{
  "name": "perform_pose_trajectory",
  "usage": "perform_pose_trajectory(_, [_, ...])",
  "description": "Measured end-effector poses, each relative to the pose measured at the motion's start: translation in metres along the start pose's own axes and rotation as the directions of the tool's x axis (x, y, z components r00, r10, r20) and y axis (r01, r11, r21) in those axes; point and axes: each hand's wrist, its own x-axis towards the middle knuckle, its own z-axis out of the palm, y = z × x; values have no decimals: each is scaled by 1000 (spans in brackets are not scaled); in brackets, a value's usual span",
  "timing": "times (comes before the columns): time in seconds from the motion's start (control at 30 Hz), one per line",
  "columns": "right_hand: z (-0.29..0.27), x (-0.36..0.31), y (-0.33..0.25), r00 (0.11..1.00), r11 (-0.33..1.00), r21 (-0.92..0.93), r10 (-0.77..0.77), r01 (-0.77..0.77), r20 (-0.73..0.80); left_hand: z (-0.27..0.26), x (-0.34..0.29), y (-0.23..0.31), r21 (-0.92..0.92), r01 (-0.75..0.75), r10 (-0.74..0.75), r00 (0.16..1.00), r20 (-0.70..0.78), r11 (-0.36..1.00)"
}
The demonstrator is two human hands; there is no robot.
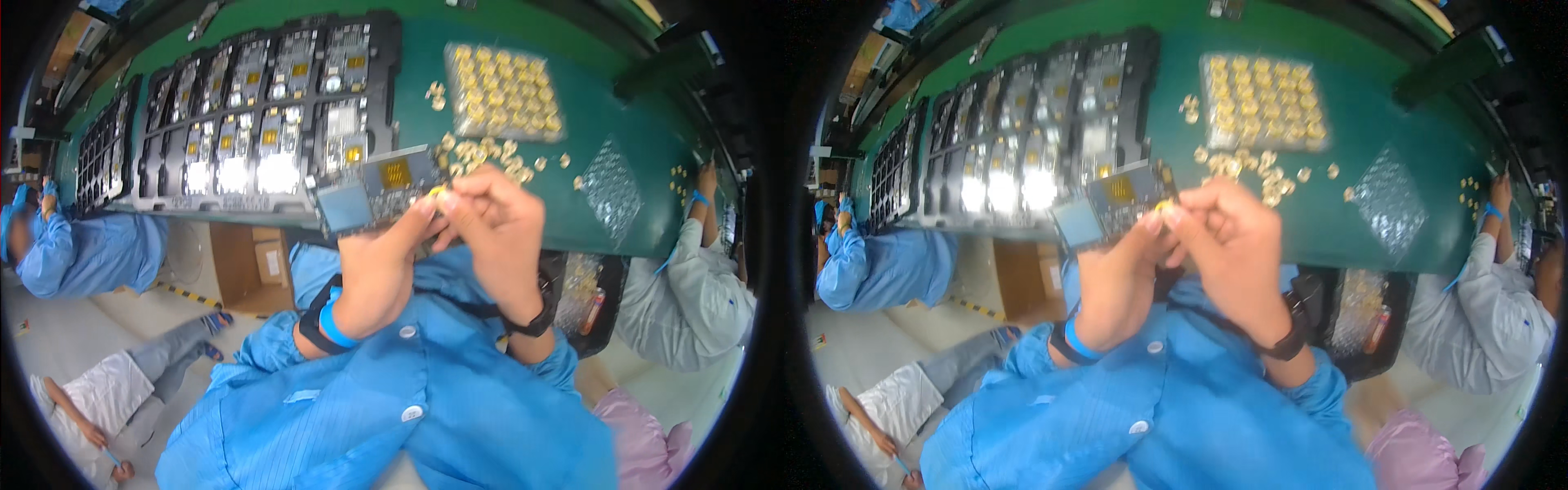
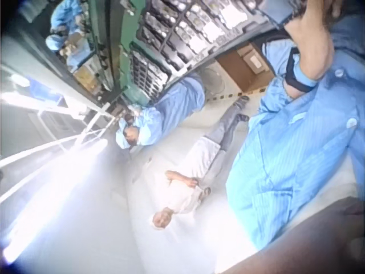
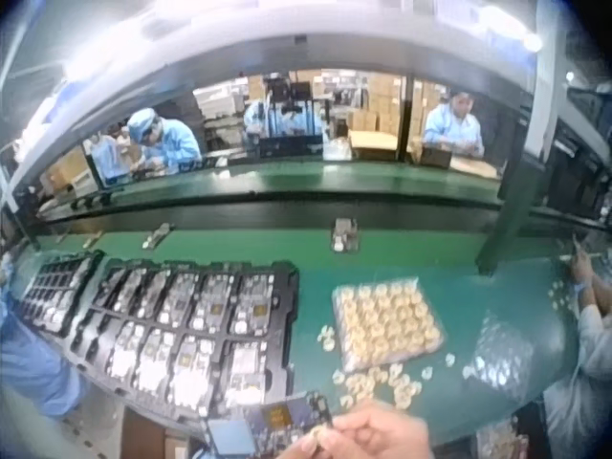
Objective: Assembling small components onto circuit boards on a factory assembly line.
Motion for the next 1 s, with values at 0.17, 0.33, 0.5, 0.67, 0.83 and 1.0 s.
perform_pose_trajectory(0.17, [-9, 0, 1, 1000, 1000, 18, -16, 16, -26, 0, 5, -7, 3, 104, -104, 994, -37, 995])
perform_pose_trajectory(0.33, [-36, 13, -22, 956, 948, -128, 294, -291, 9, 13, 22, -1, 41, 209, -210, 977, 28, 977])
perform_pose_trajectory(0.5, [-93, 93, -66, 986, 974, -152, 168, -167, -4, 25, 68, 12, 199, 85, -141, 947, 288, 976])
perform_pose_trajectory(0.67, [-214, 273, -73, 929, 993, -95, 32, -71, -368, 28, 63, 49, 289, 146, -272, 840, 469, 946])
perform_pose_trajectory(0.83, [-290, 349, -49, 794, 821, -460, -14, -338, -607, 1, 60, 59, 476, 38, -316, 794, 520, 878])
perform_pose_trajectory(1.0, [-219, 343, -39, 815, -16, -960, -532, -279, -228, -23, 57, 66, 544, 54, -295, 882, 367, 837])
